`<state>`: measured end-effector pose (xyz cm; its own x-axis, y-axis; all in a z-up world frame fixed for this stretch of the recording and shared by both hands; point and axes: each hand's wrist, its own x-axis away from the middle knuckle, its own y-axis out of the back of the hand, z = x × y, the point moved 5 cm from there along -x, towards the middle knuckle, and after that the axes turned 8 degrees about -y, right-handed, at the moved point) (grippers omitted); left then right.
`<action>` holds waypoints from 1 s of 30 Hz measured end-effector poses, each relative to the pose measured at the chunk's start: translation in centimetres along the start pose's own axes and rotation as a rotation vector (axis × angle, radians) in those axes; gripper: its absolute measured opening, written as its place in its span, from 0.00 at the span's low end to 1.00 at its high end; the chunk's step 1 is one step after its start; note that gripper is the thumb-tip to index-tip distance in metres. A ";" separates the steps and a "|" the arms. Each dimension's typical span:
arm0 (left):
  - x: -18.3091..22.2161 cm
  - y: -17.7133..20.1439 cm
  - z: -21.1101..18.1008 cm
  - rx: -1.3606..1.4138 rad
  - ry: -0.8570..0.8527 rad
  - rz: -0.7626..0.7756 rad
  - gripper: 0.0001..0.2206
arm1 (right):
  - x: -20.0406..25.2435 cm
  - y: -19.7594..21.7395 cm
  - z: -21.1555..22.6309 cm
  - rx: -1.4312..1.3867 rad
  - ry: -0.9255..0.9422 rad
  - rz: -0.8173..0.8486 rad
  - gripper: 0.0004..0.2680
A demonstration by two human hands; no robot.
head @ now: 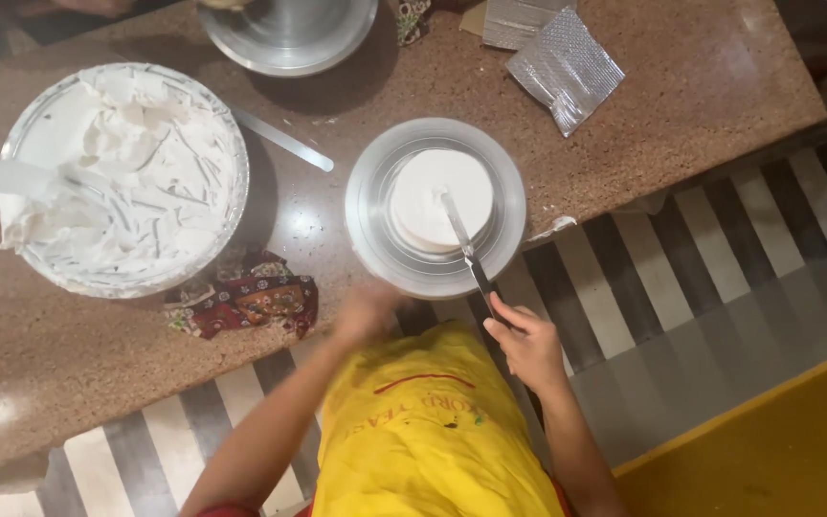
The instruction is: Applying frosting and assembling layers of a small cake on a turntable.
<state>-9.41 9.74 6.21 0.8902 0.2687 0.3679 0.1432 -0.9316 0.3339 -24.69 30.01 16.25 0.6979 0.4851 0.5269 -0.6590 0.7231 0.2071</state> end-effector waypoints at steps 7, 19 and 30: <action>0.6 5.7 -1.5 0.341 0.420 -0.206 0.11 | -0.3 -0.5 0.8 -0.021 -0.011 -0.012 0.16; -0.4 2.1 -1.0 0.346 0.418 -0.104 0.08 | -0.5 -1.2 0.9 -0.090 -0.002 0.019 0.16; 1.2 0.9 -3.4 0.299 0.345 0.083 0.08 | -0.9 -1.4 1.0 -0.123 -0.015 0.017 0.17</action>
<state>-9.75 10.07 9.91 0.7154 0.2085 0.6669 0.2410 -0.9695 0.0446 -24.71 28.09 16.30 0.6822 0.4909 0.5419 -0.6304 0.7703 0.0958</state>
